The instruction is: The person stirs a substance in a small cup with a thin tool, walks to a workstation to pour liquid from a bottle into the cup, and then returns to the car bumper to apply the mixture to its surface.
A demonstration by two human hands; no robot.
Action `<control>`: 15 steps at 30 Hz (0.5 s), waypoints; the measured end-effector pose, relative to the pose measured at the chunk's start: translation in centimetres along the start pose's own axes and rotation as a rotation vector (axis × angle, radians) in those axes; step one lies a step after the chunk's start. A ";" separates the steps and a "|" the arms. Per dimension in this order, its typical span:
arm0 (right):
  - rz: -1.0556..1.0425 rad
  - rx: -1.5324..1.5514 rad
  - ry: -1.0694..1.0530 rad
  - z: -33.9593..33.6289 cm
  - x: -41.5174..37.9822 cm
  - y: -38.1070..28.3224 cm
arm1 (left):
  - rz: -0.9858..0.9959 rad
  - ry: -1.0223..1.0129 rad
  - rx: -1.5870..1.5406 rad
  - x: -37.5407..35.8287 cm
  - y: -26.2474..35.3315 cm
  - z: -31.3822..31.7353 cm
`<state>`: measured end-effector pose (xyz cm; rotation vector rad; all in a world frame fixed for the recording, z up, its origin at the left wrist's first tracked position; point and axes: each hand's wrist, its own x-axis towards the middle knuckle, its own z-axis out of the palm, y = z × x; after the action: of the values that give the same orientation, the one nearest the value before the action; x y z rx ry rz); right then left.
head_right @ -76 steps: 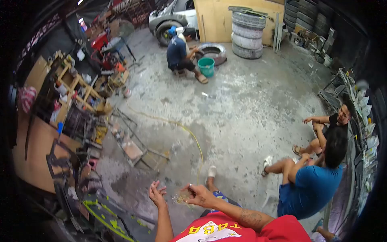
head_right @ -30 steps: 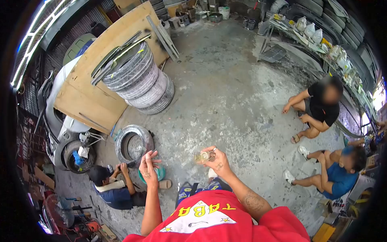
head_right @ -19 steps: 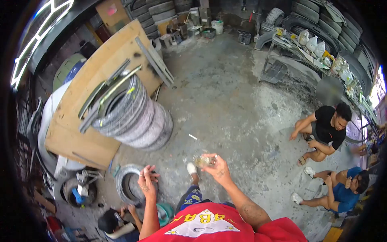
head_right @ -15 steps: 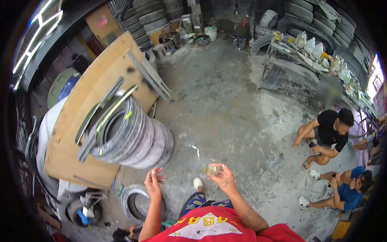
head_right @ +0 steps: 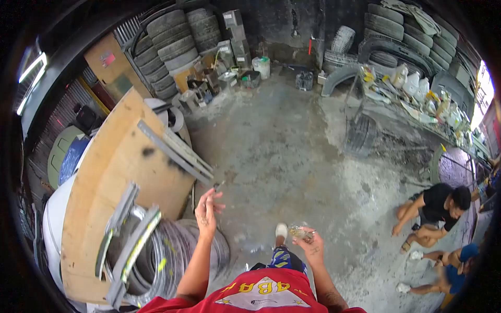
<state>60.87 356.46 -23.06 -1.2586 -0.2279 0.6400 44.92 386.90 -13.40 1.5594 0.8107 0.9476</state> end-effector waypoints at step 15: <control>-0.155 -0.244 -0.367 32.4 60.3 -6.6 | -0.057 0.471 0.092 46.3 -14.7 -5.2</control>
<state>95.53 415.59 -17.70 -1.3340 -0.7184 0.7213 60.80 432.55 -20.19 1.3979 1.2346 1.2728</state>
